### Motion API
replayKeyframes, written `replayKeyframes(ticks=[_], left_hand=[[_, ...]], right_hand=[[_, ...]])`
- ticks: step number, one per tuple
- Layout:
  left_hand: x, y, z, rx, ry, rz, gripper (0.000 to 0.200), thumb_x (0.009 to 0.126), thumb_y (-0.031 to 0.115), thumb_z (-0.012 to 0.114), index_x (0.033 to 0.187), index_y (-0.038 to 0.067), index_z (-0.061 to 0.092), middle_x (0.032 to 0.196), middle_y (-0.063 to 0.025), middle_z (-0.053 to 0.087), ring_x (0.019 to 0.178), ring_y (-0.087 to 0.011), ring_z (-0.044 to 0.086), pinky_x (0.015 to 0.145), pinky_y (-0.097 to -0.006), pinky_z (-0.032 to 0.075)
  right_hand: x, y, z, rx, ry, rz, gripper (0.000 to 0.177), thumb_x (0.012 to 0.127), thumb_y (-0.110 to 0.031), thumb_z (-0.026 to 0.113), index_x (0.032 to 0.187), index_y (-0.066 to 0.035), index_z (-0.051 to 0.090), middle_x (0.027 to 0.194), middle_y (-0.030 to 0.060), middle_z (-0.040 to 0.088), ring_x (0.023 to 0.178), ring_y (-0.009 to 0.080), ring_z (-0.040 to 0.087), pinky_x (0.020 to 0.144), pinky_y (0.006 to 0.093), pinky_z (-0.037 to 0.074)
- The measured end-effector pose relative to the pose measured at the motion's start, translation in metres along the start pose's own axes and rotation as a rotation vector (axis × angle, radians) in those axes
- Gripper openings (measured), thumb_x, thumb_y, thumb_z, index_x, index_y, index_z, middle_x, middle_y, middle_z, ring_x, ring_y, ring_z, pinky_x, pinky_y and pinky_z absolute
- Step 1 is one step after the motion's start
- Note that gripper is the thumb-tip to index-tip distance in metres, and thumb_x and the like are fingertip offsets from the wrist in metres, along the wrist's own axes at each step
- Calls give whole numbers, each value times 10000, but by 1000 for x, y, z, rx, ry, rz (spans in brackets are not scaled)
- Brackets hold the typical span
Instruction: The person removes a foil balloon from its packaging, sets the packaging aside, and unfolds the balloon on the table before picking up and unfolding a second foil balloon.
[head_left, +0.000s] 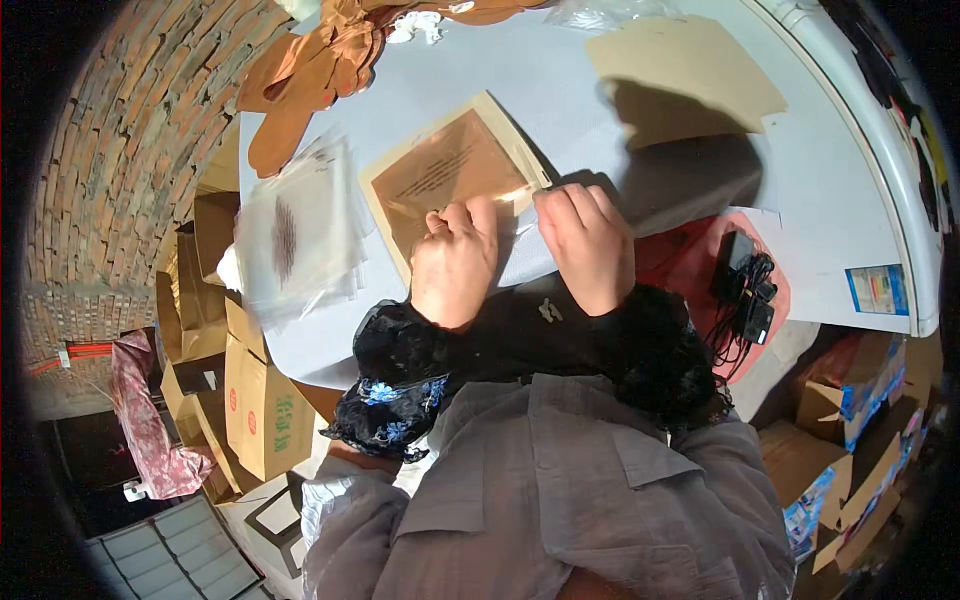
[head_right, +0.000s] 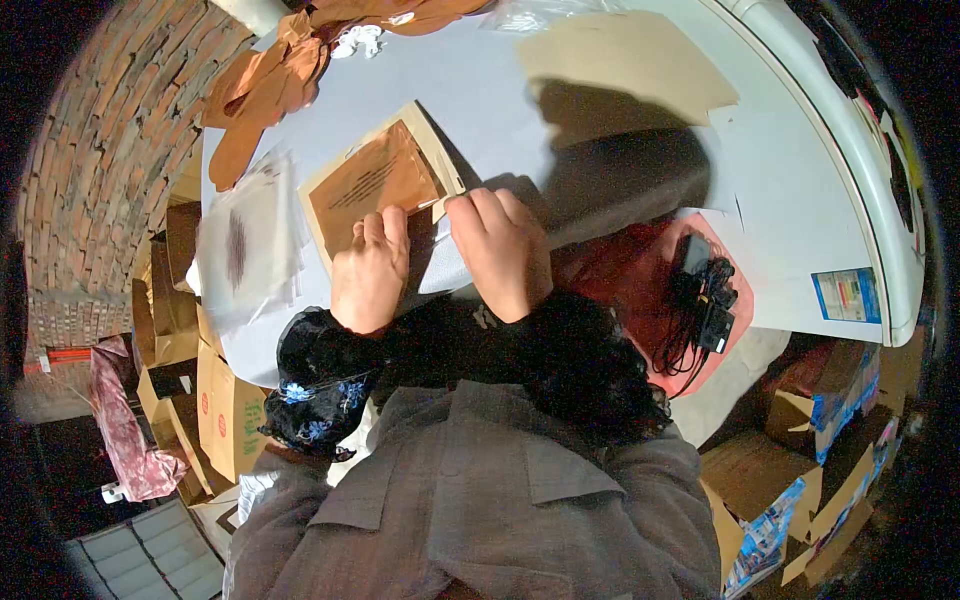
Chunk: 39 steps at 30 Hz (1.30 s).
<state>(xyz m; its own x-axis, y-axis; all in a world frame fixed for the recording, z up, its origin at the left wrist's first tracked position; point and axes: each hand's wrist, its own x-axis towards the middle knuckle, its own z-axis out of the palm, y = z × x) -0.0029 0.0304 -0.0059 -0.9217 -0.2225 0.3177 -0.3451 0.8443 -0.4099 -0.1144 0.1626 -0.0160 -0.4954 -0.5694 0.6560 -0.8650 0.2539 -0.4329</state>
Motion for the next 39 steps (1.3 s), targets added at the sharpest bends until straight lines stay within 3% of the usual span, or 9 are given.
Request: replayKeyframes(ticks=[8, 14, 17, 27, 30, 36, 39], left_hand=[[2, -1, -6, -61, 3, -64, 118, 874, 108, 576, 903, 65, 470, 795, -80, 575, 765, -224, 697, 486, -311, 572], [4, -4, -12, -150, 4, -80, 99, 917, 119, 549, 924, 64, 467, 793, -93, 594, 717, -235, 692, 489, -329, 567], [4, -4, -14, -179, 0, -86, 100, 924, 125, 543, 933, 61, 467, 792, -97, 597, 694, -240, 688, 482, -338, 561], [5, -6, -18, -251, -56, -113, 118, 945, 140, 538, 979, 52, 467, 797, -116, 599, 685, -277, 687, 473, -374, 559], [6, -5, -18, -243, -61, -114, 127, 945, 147, 542, 985, 51, 468, 798, -118, 600, 687, -276, 689, 471, -376, 559], [5, -4, -19, -307, -57, -153, 143, 950, 173, 549, 1003, 64, 473, 822, -120, 616, 684, -295, 684, 506, -397, 561], [5, -4, -20, -309, -87, -165, 149, 948, 182, 555, 1013, 72, 479, 827, -120, 620, 695, -302, 683, 525, -411, 559]], right_hand=[[17, -25, -15, -59, 60, 92, 168, 765, -10, 704, 872, -74, 592, 846, 79, 560, 786, 291, 563, 679, 397, 495], [12, -13, 1, -5, 114, 2, 166, 757, -16, 698, 852, -71, 573, 852, 84, 544, 789, 288, 559, 681, 398, 496], [9, -16, 5, -74, 115, -47, 115, 778, -101, 616, 866, -96, 543, 875, 66, 506, 838, 250, 545, 710, 369, 510], [9, -14, 21, -58, 176, -26, 143, 756, -48, 703, 822, -86, 581, 840, 50, 547, 770, 239, 571, 676, 357, 517], [2, -10, 24, -66, 135, -33, 159, 758, -88, 627, 905, -99, 568, 902, 49, 555, 846, 224, 573, 733, 334, 525], [0, -10, 26, -71, 116, -61, 166, 749, -112, 634, 905, -99, 578, 861, 28, 555, 830, 203, 576, 738, 324, 530], [3, -12, 23, -38, 110, -53, 176, 728, -60, 691, 883, -86, 611, 826, 30, 575, 761, 213, 590, 678, 330, 528]])
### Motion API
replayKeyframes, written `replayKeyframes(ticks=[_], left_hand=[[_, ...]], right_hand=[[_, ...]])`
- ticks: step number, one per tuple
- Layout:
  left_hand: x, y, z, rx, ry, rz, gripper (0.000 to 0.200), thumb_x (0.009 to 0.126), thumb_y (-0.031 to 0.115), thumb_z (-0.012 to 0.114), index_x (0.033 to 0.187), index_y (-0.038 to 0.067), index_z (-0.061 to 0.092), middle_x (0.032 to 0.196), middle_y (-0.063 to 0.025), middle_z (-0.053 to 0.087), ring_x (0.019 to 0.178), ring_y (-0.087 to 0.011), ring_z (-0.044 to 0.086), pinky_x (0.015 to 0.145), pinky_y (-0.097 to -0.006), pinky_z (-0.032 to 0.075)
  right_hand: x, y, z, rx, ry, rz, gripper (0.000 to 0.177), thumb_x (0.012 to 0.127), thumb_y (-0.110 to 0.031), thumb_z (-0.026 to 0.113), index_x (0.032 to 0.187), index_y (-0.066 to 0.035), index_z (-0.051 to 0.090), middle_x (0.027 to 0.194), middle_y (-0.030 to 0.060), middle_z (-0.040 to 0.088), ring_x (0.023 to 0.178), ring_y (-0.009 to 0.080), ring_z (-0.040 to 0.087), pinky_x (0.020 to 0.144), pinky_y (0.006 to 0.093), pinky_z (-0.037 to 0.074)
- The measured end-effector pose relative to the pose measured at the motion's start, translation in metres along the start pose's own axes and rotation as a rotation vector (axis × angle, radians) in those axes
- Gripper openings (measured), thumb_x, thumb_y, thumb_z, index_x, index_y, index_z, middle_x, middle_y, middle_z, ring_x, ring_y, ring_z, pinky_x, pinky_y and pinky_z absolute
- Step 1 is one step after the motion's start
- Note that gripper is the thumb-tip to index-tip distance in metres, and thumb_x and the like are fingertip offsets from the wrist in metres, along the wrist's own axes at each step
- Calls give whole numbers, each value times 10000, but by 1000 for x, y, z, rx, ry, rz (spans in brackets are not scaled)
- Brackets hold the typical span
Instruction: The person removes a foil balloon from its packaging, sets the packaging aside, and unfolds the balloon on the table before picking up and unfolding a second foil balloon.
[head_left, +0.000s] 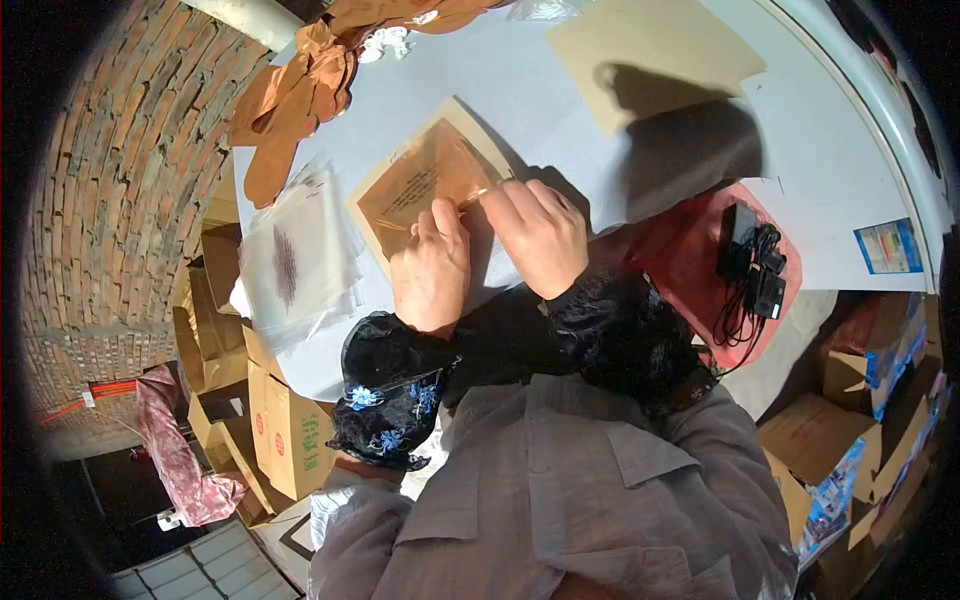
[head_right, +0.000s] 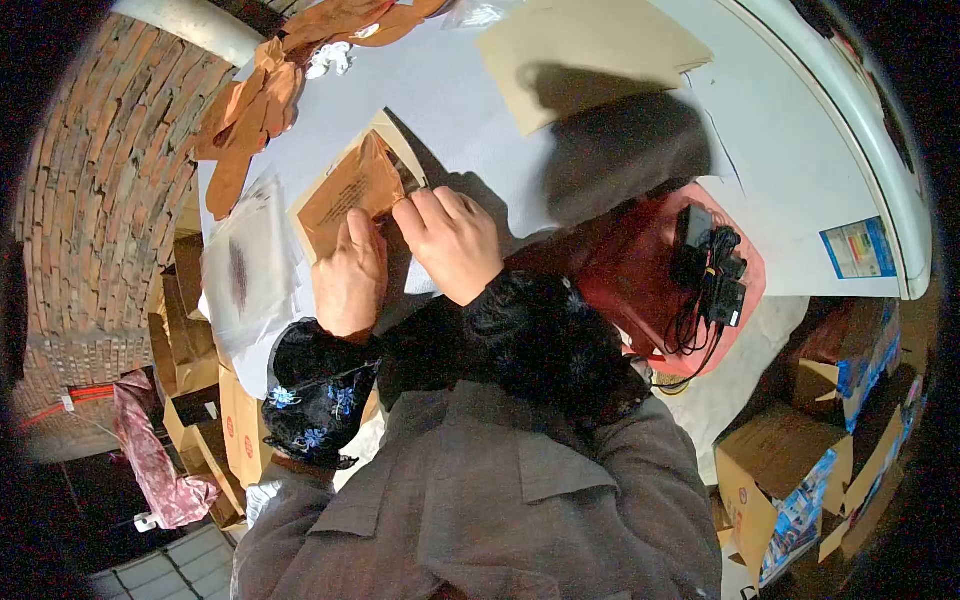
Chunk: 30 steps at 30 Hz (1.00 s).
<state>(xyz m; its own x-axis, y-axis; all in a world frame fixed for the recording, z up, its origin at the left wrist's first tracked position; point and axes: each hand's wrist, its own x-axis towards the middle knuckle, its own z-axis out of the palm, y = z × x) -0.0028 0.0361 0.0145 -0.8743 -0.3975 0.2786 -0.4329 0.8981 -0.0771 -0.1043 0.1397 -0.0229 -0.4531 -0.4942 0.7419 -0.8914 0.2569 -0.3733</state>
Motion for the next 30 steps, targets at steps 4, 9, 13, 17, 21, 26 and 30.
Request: replayKeyframes(ticks=[4, 9, 13, 17, 21, 26, 30], left_hand=[[0, 0, 1, -10, 13, -9, 146, 944, 179, 560, 1011, 75, 485, 825, -114, 620, 702, -298, 683, 530, -413, 559], [1, 0, 3, 16, 28, 8, 141, 940, 181, 564, 1006, 81, 490, 814, -97, 614, 703, -280, 682, 533, -403, 562], [0, 0, 6, 55, 56, 26, 141, 940, 189, 563, 1001, 85, 490, 805, -85, 608, 701, -263, 682, 523, -388, 564], [1, 1, 6, 70, 64, 17, 141, 942, 195, 560, 995, 85, 488, 804, -81, 608, 695, -257, 681, 512, -377, 566], [-1, 0, 7, 68, 71, 9, 146, 941, 199, 563, 985, 84, 483, 806, -80, 608, 698, -251, 685, 503, -373, 568], [-1, 0, 7, 77, 62, 24, 126, 916, 142, 559, 957, 66, 468, 800, -83, 604, 695, -247, 693, 495, -353, 570], [-2, -2, 9, 105, 192, 112, 115, 880, 92, 561, 933, 57, 464, 787, -82, 605, 679, -235, 695, 491, -328, 568]], right_hand=[[1, -3, 3, -26, 9, 24, 157, 739, -53, 678, 878, -83, 612, 819, 33, 569, 770, 218, 591, 692, 339, 527], [-4, -10, 11, -64, -3, 111, 191, 739, -101, 634, 925, -58, 612, 850, 52, 536, 845, 219, 575, 784, 332, 538], [-4, -11, 14, -74, -32, 134, 167, 739, -97, 630, 898, -55, 606, 856, 62, 528, 865, 229, 569, 810, 340, 529], [-1, -12, 14, -82, -38, 113, 136, 759, -97, 635, 878, -64, 578, 845, 62, 519, 856, 235, 568, 796, 352, 527], [-1, -15, 13, -69, 29, 144, 124, 802, -91, 648, 848, -84, 533, 832, 64, 509, 821, 245, 568, 736, 363, 531], [-3, -20, 11, -83, 114, 148, 149, 795, -71, 681, 832, -67, 537, 841, 83, 539, 786, 281, 590, 641, 397, 525], [-2, -21, 11, -113, 109, 159, 154, 808, -69, 681, 853, -72, 534, 852, 82, 535, 774, 270, 612, 633, 389, 527]])
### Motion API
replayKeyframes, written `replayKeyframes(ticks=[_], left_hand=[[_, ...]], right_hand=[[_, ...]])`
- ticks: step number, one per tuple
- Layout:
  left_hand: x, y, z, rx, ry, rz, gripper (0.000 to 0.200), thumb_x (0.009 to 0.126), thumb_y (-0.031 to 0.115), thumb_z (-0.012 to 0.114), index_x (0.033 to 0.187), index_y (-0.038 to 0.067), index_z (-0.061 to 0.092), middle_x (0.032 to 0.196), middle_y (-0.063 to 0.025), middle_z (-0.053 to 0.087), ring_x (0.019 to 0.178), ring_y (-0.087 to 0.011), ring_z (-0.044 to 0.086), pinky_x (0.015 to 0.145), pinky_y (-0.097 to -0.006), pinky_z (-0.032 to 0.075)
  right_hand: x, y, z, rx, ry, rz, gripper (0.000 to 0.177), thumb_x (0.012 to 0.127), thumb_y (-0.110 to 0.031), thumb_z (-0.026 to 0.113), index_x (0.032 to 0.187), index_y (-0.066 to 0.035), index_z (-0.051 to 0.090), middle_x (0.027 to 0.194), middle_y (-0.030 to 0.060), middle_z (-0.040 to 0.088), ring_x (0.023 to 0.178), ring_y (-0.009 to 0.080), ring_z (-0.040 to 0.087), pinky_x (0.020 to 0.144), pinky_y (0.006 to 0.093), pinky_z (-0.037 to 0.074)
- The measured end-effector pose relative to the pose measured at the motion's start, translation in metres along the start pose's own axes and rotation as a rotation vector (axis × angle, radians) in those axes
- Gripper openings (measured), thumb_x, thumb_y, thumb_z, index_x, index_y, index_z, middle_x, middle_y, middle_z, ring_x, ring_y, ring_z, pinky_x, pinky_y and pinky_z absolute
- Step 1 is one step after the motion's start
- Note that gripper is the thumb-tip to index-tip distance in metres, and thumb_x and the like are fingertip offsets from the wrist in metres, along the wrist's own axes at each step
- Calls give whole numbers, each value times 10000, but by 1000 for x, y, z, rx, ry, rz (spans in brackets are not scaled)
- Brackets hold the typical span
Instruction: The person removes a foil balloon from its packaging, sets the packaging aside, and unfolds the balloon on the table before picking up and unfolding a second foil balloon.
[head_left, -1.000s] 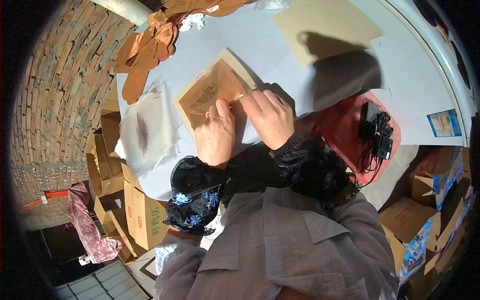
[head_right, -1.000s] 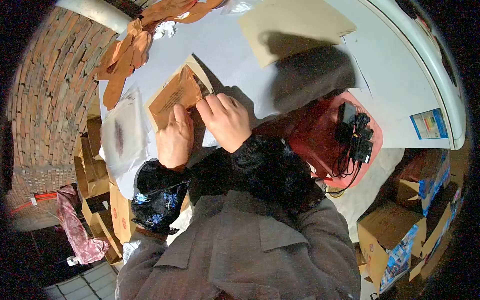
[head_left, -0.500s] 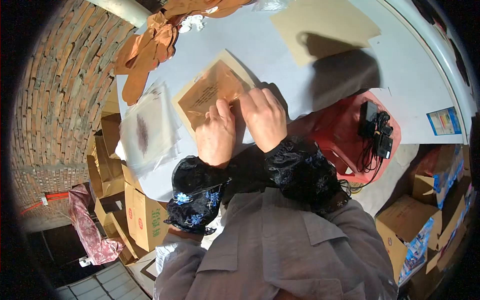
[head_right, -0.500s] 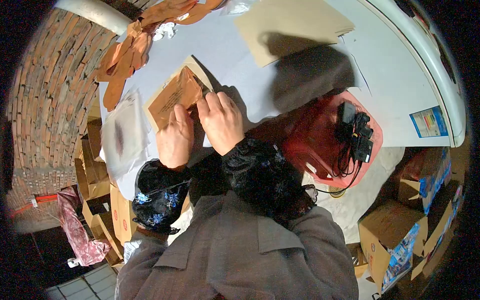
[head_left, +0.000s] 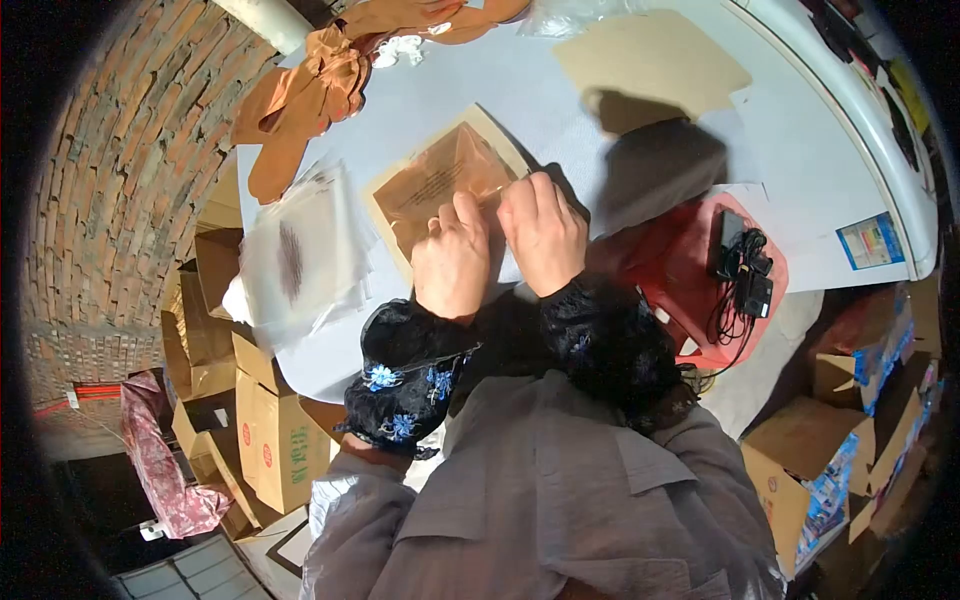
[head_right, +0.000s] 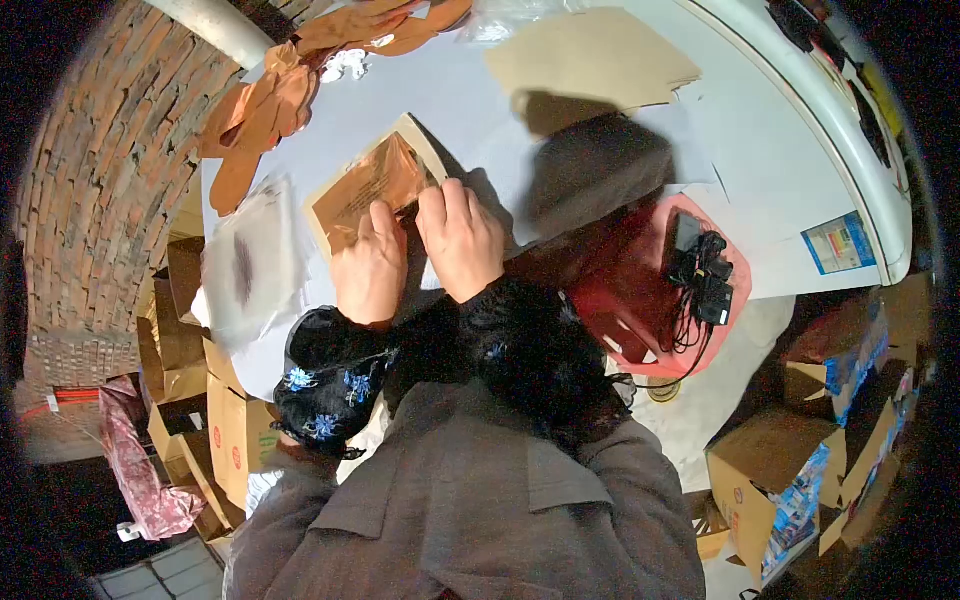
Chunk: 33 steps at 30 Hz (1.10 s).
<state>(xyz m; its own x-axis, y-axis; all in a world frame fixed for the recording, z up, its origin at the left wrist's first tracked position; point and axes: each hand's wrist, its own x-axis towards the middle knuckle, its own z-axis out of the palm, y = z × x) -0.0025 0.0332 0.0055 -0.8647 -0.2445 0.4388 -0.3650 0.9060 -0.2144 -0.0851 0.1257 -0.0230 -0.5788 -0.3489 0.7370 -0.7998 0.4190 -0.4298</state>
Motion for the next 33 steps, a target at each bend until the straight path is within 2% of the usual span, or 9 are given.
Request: replayKeyframes(ticks=[11, 14, 18, 21, 24, 27, 28, 31, 33], left_hand=[[4, 3, 6, 63, -56, -31, 142, 833, 99, 600, 889, 74, 471, 739, -65, 607, 622, -217, 686, 479, -295, 555], [4, 2, 8, 64, -52, -28, 140, 835, 102, 602, 886, 78, 474, 740, -65, 612, 615, -216, 689, 474, -295, 555], [6, 3, 6, 76, -67, -26, 130, 843, 94, 591, 875, 86, 465, 742, -56, 608, 624, -222, 698, 475, -297, 557], [8, 3, 5, 46, -51, -51, 130, 888, 156, 576, 920, 60, 494, 726, -93, 636, 632, -265, 704, 470, -342, 558], [18, 0, -12, -155, -96, -161, 304, 936, 260, 543, 1114, 14, 543, 749, -159, 683, 662, -333, 705, 522, -432, 566], [31, -16, -3, -186, -230, -188, 497, 955, 352, 511, 1326, 22, 499, 787, -204, 704, 672, -379, 698, 586, -507, 556], [35, -18, 0, -169, -256, -221, 522, 953, 360, 506, 1393, 80, 481, 816, -204, 711, 670, -388, 697, 628, -516, 552], [47, -25, -1, -149, -232, -214, 476, 949, 382, 512, 1369, 158, 518, 808, -196, 712, 670, -380, 700, 616, -505, 553], [57, -31, -3, -238, -418, -252, 482, 957, 385, 503, 1405, 207, 484, 973, -212, 707, 860, -381, 697, 752, -480, 547]], right_hand=[[6, 3, 14, -51, -98, 51, 18, 876, -122, 599, 882, -108, 589, 827, 59, 601, 727, 251, 672, 598, 378, 550], [8, 3, 13, 48, -112, 128, 23, 874, -113, 647, 880, -116, 625, 841, 56, 645, 710, 307, 660, 613, 410, 540], [9, 5, 13, 90, -101, 137, 17, 885, -127, 628, 888, -112, 637, 847, 59, 650, 728, 308, 663, 621, 416, 543], [10, 6, 12, 67, -106, 103, 45, 904, -141, 594, 896, -106, 622, 849, 67, 635, 745, 285, 674, 628, 407, 548], [9, 7, 11, 60, -129, 123, 45, 902, -140, 597, 901, -103, 623, 858, 70, 633, 759, 287, 674, 644, 410, 549], [7, 8, 9, 78, -144, 141, 45, 900, -140, 611, 907, -101, 633, 876, 70, 638, 765, 303, 668, 650, 420, 548], [8, 9, 7, 107, -135, 142, 46, 897, -140, 625, 910, -99, 643, 886, 70, 646, 759, 320, 661, 648, 428, 546], [10, 6, 8, 95, -152, 160, 56, 894, -144, 639, 921, -97, 653, 895, 77, 649, 761, 335, 656, 657, 438, 543], [9, 5, 9, 78, -158, 175, 62, 895, -148, 640, 922, -94, 651, 892, 84, 644, 765, 333, 658, 661, 439, 542]])
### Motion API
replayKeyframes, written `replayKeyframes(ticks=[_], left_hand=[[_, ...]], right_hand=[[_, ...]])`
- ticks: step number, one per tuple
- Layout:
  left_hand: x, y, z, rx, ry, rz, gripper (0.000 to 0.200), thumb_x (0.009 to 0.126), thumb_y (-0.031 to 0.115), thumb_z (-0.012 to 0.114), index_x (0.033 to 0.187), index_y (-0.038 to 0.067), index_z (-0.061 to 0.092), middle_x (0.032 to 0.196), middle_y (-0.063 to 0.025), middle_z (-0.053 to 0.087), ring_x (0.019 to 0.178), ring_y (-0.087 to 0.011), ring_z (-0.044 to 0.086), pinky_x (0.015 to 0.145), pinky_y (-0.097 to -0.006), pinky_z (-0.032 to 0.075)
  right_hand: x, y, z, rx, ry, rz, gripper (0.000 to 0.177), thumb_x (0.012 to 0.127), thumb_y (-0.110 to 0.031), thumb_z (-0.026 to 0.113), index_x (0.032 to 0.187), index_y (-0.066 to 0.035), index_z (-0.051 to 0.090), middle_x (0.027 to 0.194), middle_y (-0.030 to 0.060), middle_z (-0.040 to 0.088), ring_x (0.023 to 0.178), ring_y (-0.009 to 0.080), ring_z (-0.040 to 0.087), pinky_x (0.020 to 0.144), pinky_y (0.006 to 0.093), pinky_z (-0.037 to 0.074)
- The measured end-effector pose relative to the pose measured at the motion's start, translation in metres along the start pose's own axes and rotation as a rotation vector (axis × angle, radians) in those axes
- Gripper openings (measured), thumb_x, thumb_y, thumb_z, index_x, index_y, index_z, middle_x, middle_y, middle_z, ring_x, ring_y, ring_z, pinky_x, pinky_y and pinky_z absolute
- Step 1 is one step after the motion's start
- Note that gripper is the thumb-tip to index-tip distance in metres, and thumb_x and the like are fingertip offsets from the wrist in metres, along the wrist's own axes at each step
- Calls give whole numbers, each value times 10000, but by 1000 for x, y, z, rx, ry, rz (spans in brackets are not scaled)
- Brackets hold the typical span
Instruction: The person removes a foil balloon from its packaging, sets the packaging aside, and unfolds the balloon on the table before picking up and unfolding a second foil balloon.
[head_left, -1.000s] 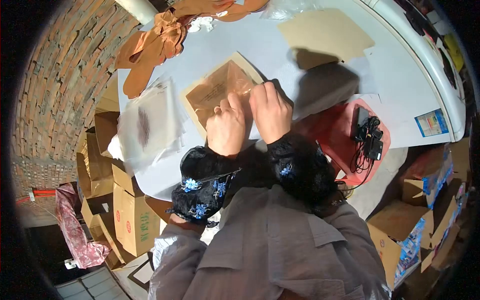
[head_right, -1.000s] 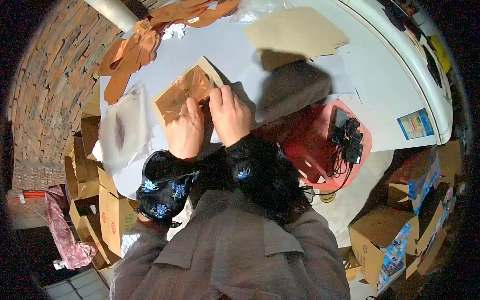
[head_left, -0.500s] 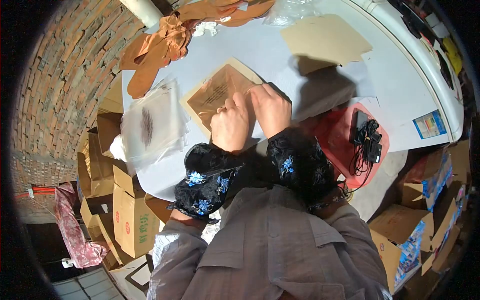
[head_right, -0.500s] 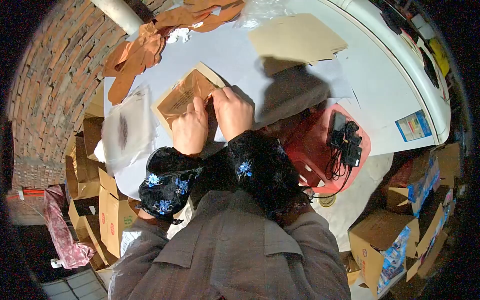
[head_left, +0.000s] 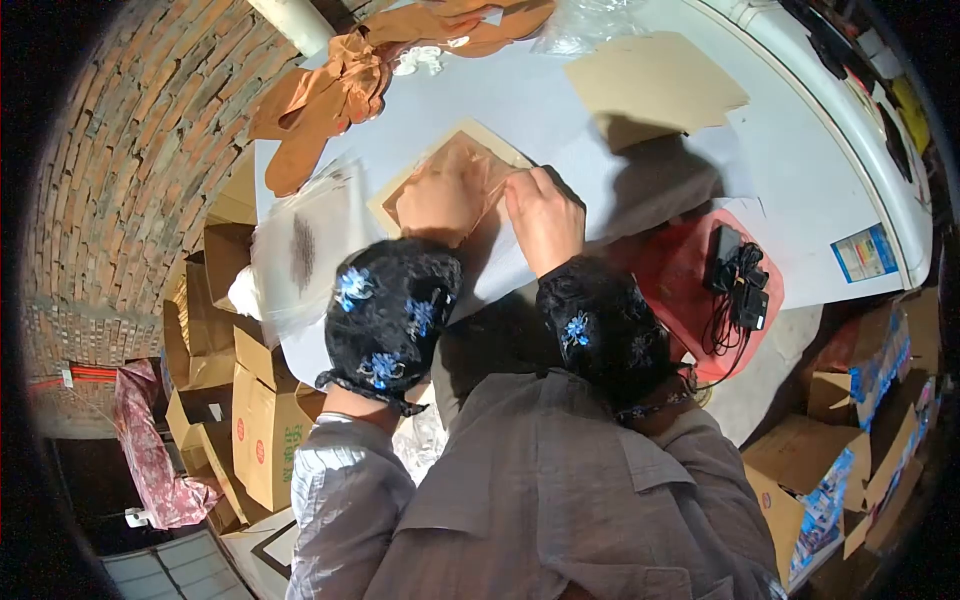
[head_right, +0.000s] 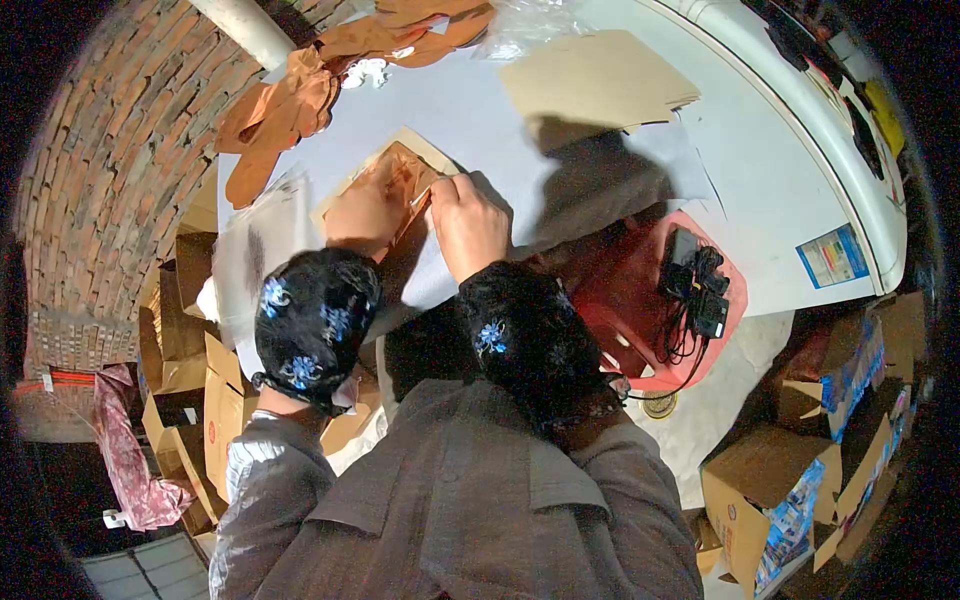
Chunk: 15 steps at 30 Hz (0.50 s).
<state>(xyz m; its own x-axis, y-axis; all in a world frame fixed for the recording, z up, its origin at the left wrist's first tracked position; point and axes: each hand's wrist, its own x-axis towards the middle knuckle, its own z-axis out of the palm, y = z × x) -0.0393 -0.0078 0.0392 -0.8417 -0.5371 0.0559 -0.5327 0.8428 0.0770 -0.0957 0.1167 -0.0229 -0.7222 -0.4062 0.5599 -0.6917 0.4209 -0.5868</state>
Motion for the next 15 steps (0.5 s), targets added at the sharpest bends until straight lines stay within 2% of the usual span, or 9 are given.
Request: replayKeyframes(ticks=[2, 3, 6, 7, 10, 13, 15], left_hand=[[13, -17, -1, -99, -103, 24, 563, 959, 382, 514, 1487, 226, 400, 1094, -230, 687, 994, -390, 672, 870, -475, 525], [29, -32, 8, -138, -228, 3, 608, 946, 412, 554, 1501, 241, 374, 1158, -239, 667, 1096, -390, 636, 946, -450, 490], [29, -39, 9, -278, -252, 1, 641, 921, 421, 602, 1492, 227, 384, 1185, -236, 658, 1107, -385, 634, 956, -432, 485], [31, -48, 20, -331, -195, 77, 644, 919, 395, 625, 1482, 189, 389, 1256, -230, 623, 1140, -380, 621, 973, -419, 474], [29, -57, 38, -395, -81, 188, 636, 931, 357, 619, 1480, 146, 376, 1319, -224, 585, 1184, -376, 595, 983, -426, 466], [15, -52, 37, -435, 57, 174, 606, 878, 276, 630, 1429, 136, 421, 1251, -215, 615, 1185, -383, 577, 974, -445, 470], [13, -51, 33, -488, 52, 217, 577, 877, 260, 622, 1406, 130, 432, 1244, -215, 617, 1177, -390, 577, 974, -451, 466]], right_hand=[[-1, 1, 1, 7, 16, 5, 68, 895, -153, 641, 917, -89, 647, 887, 90, 639, 763, 331, 660, 661, 442, 540], [0, 1, 2, -7, 24, 4, 68, 887, -151, 644, 909, -87, 644, 885, 92, 638, 761, 332, 660, 657, 443, 540], [1, 0, 5, -51, 40, 13, 71, 860, -144, 654, 880, -81, 628, 880, 97, 636, 753, 334, 660, 647, 448, 539], [2, -1, 7, -68, 40, 24, 74, 850, -142, 656, 867, -80, 619, 878, 100, 635, 751, 335, 659, 645, 452, 539], [1, 2, 11, -159, 71, -14, 108, 854, -154, 650, 842, -62, 595, 863, 105, 625, 705, 308, 670, 601, 425, 550], [1, 2, 14, -236, 107, -49, 127, 856, -162, 642, 825, -58, 575, 842, 108, 619, 673, 282, 675, 567, 394, 557], [0, 0, 16, -267, 108, -34, 131, 849, -164, 650, 823, -65, 568, 838, 113, 624, 657, 298, 670, 557, 402, 555]])
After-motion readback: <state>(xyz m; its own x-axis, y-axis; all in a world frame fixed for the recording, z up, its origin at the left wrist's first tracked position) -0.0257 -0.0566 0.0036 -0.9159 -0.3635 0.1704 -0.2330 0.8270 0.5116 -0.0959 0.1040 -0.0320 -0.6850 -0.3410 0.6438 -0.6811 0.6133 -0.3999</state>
